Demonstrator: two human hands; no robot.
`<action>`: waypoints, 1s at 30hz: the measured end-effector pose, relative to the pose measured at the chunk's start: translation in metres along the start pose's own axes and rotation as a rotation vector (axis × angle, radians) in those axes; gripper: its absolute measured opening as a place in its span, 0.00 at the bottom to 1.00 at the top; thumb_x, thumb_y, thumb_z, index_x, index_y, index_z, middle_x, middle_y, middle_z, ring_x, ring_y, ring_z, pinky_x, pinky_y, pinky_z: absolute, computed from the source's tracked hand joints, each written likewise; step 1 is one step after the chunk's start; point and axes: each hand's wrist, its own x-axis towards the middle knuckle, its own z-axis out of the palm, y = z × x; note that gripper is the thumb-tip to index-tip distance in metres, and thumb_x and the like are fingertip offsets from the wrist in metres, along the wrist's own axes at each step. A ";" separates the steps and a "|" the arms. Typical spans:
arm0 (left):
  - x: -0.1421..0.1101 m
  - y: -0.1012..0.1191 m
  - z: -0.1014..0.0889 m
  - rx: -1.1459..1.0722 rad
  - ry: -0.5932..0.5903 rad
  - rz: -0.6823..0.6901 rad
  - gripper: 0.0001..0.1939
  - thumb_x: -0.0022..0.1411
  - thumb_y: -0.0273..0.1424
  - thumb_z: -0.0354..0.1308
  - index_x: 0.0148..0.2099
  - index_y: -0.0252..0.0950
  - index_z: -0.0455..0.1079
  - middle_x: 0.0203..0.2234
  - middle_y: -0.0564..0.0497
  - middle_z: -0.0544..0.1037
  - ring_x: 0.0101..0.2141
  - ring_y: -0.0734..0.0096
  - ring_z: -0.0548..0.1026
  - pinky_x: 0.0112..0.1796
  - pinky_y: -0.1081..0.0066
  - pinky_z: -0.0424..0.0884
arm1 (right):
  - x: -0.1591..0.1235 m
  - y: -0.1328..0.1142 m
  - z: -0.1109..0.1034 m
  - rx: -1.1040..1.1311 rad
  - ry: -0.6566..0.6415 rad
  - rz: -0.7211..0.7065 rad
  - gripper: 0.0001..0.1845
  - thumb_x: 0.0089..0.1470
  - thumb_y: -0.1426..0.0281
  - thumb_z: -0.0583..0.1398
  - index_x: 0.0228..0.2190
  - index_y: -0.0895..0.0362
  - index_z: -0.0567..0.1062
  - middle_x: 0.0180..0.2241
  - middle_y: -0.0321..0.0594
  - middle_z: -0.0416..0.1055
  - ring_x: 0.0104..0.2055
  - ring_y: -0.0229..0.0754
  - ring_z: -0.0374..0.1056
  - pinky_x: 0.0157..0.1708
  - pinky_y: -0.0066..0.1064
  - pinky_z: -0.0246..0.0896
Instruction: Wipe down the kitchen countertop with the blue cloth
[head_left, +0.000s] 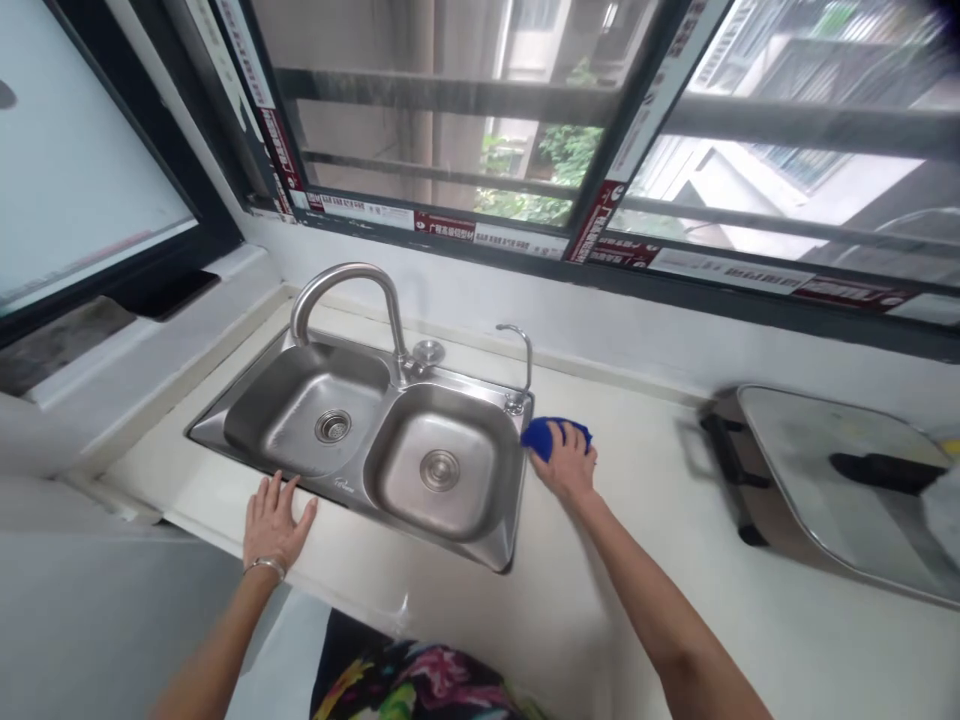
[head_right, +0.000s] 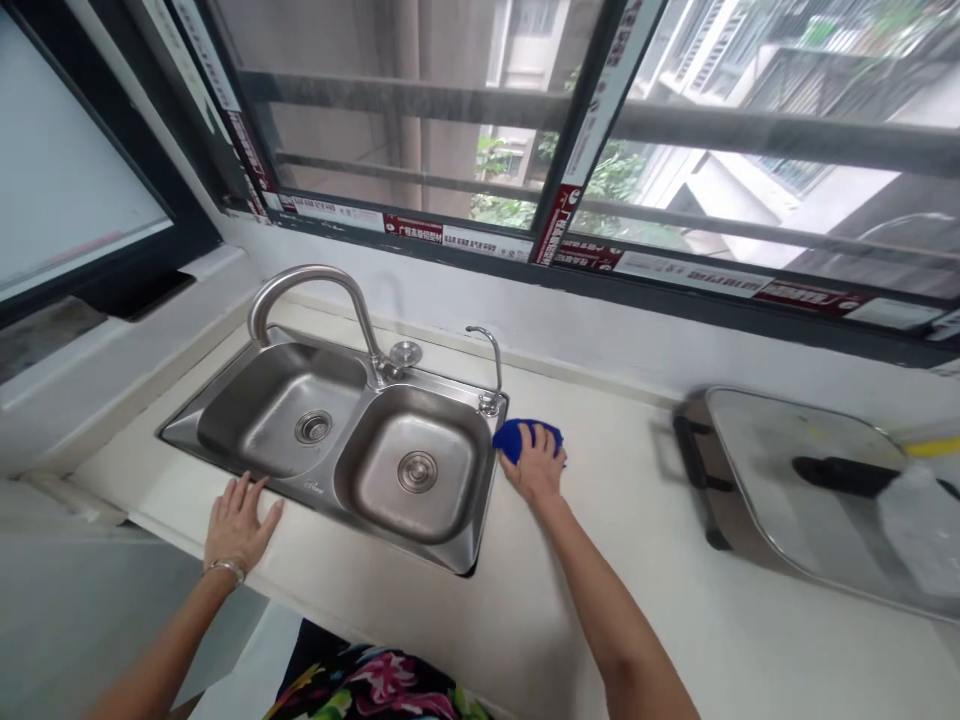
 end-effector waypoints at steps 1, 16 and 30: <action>0.000 0.000 0.001 0.000 0.000 -0.001 0.36 0.65 0.49 0.44 0.66 0.31 0.63 0.70 0.37 0.56 0.70 0.46 0.48 0.67 0.47 0.47 | -0.017 0.004 -0.003 -0.005 -0.003 -0.050 0.37 0.58 0.52 0.54 0.63 0.57 0.58 0.63 0.57 0.58 0.63 0.63 0.52 0.58 0.60 0.50; 0.001 -0.008 0.009 0.028 0.016 0.029 0.36 0.65 0.50 0.44 0.65 0.32 0.64 0.69 0.37 0.58 0.70 0.45 0.49 0.66 0.46 0.49 | 0.013 0.079 -0.009 -0.033 -0.128 0.030 0.35 0.61 0.55 0.50 0.67 0.50 0.57 0.62 0.54 0.60 0.60 0.62 0.59 0.51 0.55 0.62; -0.001 -0.006 0.004 0.041 -0.014 0.026 0.34 0.65 0.49 0.44 0.64 0.32 0.64 0.69 0.37 0.57 0.70 0.47 0.47 0.67 0.47 0.46 | 0.220 -0.010 0.020 0.087 -0.255 -0.111 0.33 0.54 0.48 0.61 0.57 0.51 0.73 0.55 0.48 0.71 0.53 0.56 0.67 0.51 0.44 0.63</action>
